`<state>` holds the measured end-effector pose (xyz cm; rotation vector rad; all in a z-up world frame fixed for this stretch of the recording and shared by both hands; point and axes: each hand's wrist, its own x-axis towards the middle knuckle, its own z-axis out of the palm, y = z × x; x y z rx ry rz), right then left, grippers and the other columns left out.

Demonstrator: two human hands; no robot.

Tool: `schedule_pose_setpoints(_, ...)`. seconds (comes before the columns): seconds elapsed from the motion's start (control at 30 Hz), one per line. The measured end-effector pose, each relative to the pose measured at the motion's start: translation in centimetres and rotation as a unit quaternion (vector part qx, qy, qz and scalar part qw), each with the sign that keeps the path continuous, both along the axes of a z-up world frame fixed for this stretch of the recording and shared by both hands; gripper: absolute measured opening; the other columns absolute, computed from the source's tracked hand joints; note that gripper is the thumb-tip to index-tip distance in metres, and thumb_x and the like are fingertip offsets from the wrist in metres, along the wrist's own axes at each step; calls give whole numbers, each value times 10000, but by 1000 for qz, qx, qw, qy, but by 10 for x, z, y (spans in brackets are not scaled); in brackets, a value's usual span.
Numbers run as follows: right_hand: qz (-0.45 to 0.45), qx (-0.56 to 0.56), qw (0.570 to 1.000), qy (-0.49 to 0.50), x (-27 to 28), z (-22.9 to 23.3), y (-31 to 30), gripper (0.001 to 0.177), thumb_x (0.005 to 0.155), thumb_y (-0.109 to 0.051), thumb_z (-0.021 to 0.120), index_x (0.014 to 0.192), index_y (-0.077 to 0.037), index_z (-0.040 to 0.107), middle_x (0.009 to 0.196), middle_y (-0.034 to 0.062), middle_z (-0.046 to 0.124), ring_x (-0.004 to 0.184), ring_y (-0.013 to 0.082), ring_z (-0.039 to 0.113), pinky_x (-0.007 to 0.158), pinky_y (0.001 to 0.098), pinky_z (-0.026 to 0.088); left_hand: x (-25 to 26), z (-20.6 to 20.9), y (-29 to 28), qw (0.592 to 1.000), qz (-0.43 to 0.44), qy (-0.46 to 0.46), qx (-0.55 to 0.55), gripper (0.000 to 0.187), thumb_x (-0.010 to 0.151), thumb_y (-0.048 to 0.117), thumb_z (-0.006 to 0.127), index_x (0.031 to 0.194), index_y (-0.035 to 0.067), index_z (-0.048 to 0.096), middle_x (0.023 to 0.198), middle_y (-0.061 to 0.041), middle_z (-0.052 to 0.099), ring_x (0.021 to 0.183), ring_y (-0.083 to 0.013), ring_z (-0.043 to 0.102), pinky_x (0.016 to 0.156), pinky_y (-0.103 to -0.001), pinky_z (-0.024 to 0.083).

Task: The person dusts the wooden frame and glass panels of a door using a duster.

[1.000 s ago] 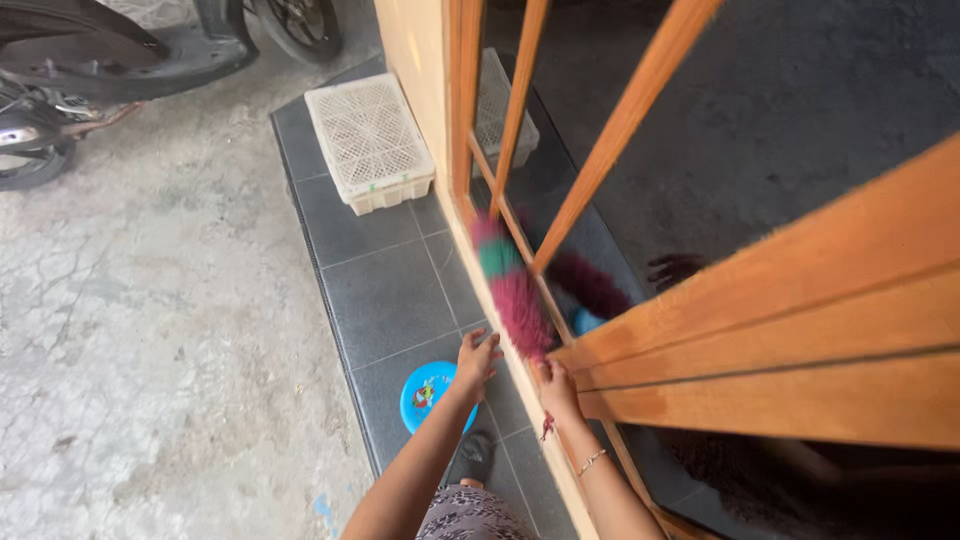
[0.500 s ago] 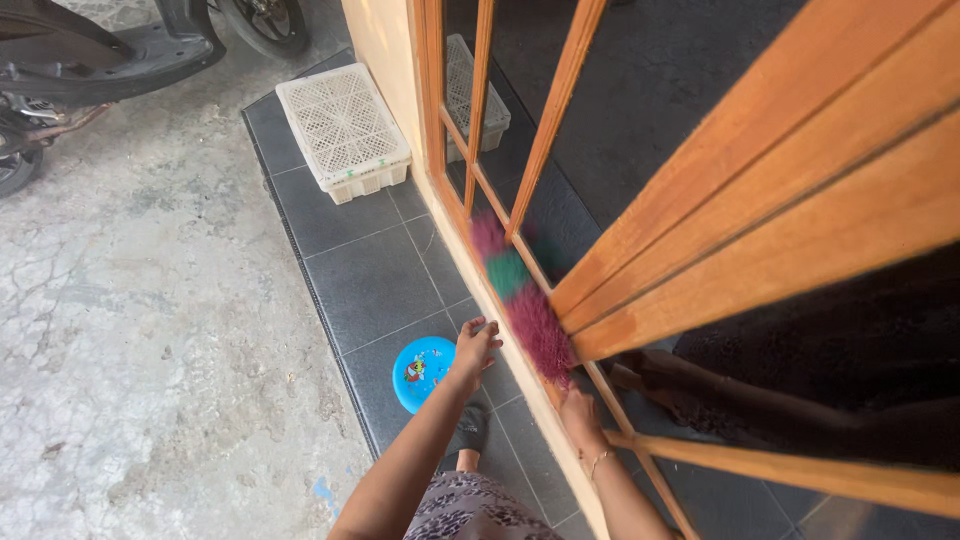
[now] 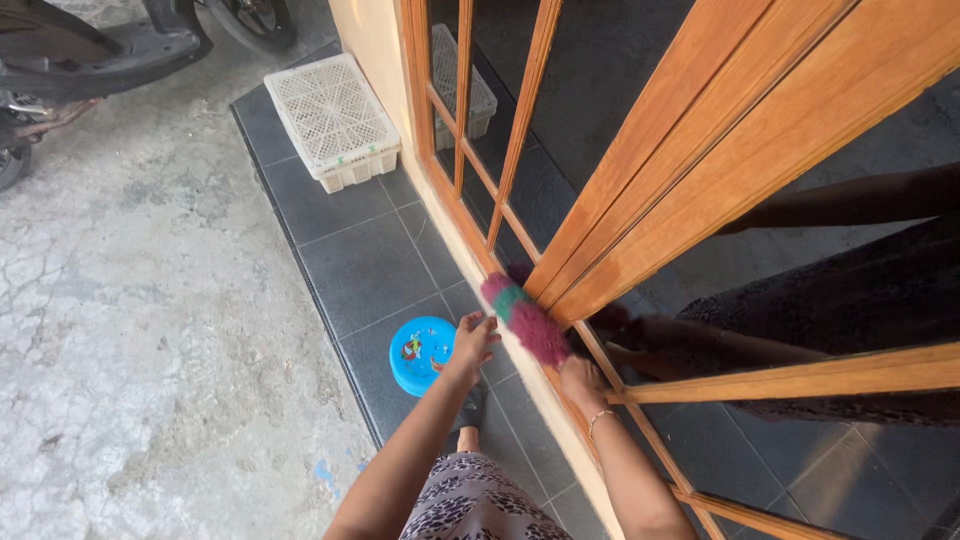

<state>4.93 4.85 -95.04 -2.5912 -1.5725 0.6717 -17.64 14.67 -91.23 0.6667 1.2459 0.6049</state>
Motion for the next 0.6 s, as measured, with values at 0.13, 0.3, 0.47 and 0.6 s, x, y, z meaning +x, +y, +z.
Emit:
schedule_pose_setpoints(0.13,5,70,997,9,-12,9,5,408,1073,-351,446,1149,3,633,977,298,734,975,459,719,877,563,555,-8,-4,-6,1000,28,-8,10,587,938,372,628,1442,147,428,1265,-46,692,1078,-184,668,891,-431,475)
schedule_pose_setpoints(0.3,24,34,999,-28,0,-6,-11,397,1031,-350,465,1069,-28,696,1033,267,721,1010,450,702,893,556,554,-22,-3,-11,999,39,-4,-7,605,931,371,653,1453,154,439,1275,-41,666,1051,-195,659,909,-448,479)
schedule_pose_setpoints(0.47,55,-52,997,-28,-4,-14,23,449,1032,-397,481,1019,-35,748,1058,271,704,1048,438,691,930,540,551,-42,-1,-2,998,62,-7,-12,591,921,364,651,1437,160,448,1265,-33,660,1073,-193,651,943,-473,474)
schedule_pose_setpoints(0.6,-7,55,998,12,-11,-12,48,414,1070,-363,447,1151,4,621,977,315,714,960,474,705,851,564,552,-50,0,15,997,75,-8,-16,571,937,373,641,1433,157,459,1263,-51,656,1092,-202,646,959,-493,469)
